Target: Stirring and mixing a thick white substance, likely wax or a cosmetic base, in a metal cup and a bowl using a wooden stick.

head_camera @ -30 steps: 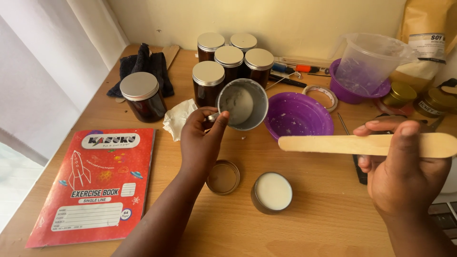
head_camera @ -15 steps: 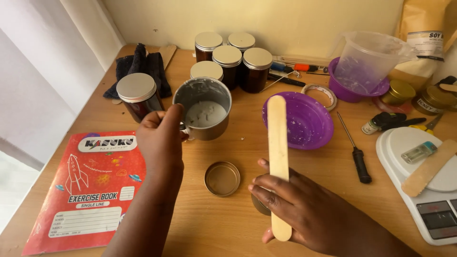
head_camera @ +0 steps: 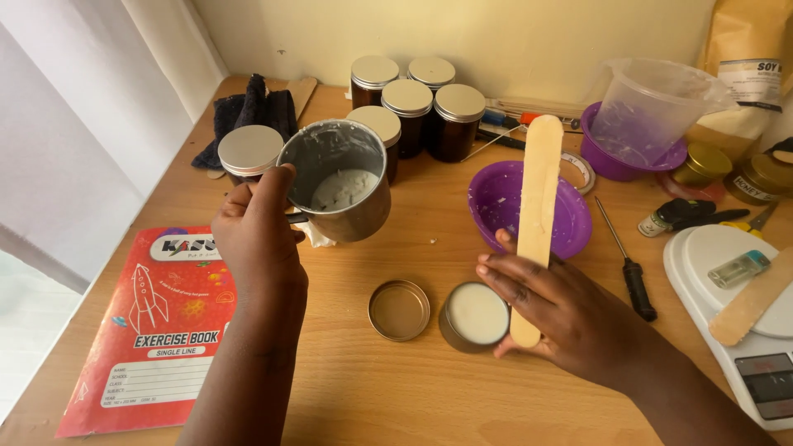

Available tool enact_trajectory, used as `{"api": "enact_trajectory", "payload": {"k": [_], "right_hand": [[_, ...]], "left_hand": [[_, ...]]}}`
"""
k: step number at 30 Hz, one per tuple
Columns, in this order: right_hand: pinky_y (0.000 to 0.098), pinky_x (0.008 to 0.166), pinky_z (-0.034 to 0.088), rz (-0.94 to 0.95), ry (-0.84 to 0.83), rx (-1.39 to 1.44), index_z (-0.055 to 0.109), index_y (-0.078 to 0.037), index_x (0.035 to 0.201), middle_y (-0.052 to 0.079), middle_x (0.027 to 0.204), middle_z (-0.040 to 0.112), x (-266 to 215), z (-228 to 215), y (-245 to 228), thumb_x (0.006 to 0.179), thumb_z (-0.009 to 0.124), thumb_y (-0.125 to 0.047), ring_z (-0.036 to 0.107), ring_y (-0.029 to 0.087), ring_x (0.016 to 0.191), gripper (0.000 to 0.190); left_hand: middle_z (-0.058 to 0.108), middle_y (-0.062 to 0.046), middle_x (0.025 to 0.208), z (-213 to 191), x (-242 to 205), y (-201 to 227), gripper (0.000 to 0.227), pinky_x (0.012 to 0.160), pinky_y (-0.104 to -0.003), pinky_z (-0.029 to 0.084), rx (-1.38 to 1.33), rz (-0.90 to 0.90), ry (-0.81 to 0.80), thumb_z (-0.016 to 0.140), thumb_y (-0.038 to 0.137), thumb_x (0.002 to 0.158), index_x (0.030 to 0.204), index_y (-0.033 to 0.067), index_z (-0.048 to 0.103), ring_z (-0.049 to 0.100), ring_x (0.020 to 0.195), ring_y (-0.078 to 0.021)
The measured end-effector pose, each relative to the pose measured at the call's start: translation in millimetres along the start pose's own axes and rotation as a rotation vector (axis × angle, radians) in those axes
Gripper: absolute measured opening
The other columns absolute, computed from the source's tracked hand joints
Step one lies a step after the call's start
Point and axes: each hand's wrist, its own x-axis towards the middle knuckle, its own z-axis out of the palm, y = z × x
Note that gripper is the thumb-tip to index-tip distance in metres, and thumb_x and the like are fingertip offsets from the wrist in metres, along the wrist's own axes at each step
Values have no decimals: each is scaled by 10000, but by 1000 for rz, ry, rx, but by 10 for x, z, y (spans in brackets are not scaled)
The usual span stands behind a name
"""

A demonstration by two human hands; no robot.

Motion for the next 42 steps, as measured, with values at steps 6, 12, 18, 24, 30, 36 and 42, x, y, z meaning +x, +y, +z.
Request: {"api": "enact_trajectory", "payload": {"k": [6,12,18,24,30,36,42], "right_hand": [[420,1076,406,93,119,-130,361,36,1383,156,1383,448,220,293,-32,738,774,-401,411,350,1342,882],[421,1003,417,85,352,-368,504,-71,1324,130,1286,513,664,732,191,796,618,-537,469,344,1284,714],[481,998,428,98,325,308,492,-61,1307,168,1290,512,803,582,-113,617,774,-577,500,381,1239,906],[454,1082,426,-321,67,263,298,-61,1380,186,1424,393,803,600,-136,737,878,-381,343,361,1395,923],[482,1174,349,29,481,208,261,-16,1404,212,1409,411,942,833,-50,727,885,-329,357,418,1393,972],[438,1239,258,196,645,704,176,-55,1469,219,1498,342,561,165,-48,619,861,-52,298,315,1473,1091],[174,410,312,416,1011,454,401,-69,1162,234,1427,436,-128,-356,-15,1029,343,-689,314,77,449,637]], "left_hand": [[405,52,551,-28,35,22,353,482,-237,357,-46,8,23,681,276,662,502,169,385,373,550,-71],[456,-30,543,-57,150,-172,285,459,-206,381,-120,145,24,733,219,678,569,104,496,466,567,-85],[423,-30,573,-119,246,-31,262,419,-214,365,-182,147,90,749,248,670,631,112,529,493,551,-101],[385,30,687,-250,197,350,176,449,-224,257,-196,-44,204,646,281,630,720,141,591,313,541,-85],[453,19,547,-328,260,234,270,465,-229,335,-110,210,181,601,262,710,532,123,452,467,573,-84],[251,48,428,-246,227,109,478,386,-259,195,24,291,-207,640,221,767,447,165,288,225,397,-82],[244,63,408,181,-289,-307,664,451,-271,196,399,101,-624,715,449,801,418,184,242,240,409,-79]]}}
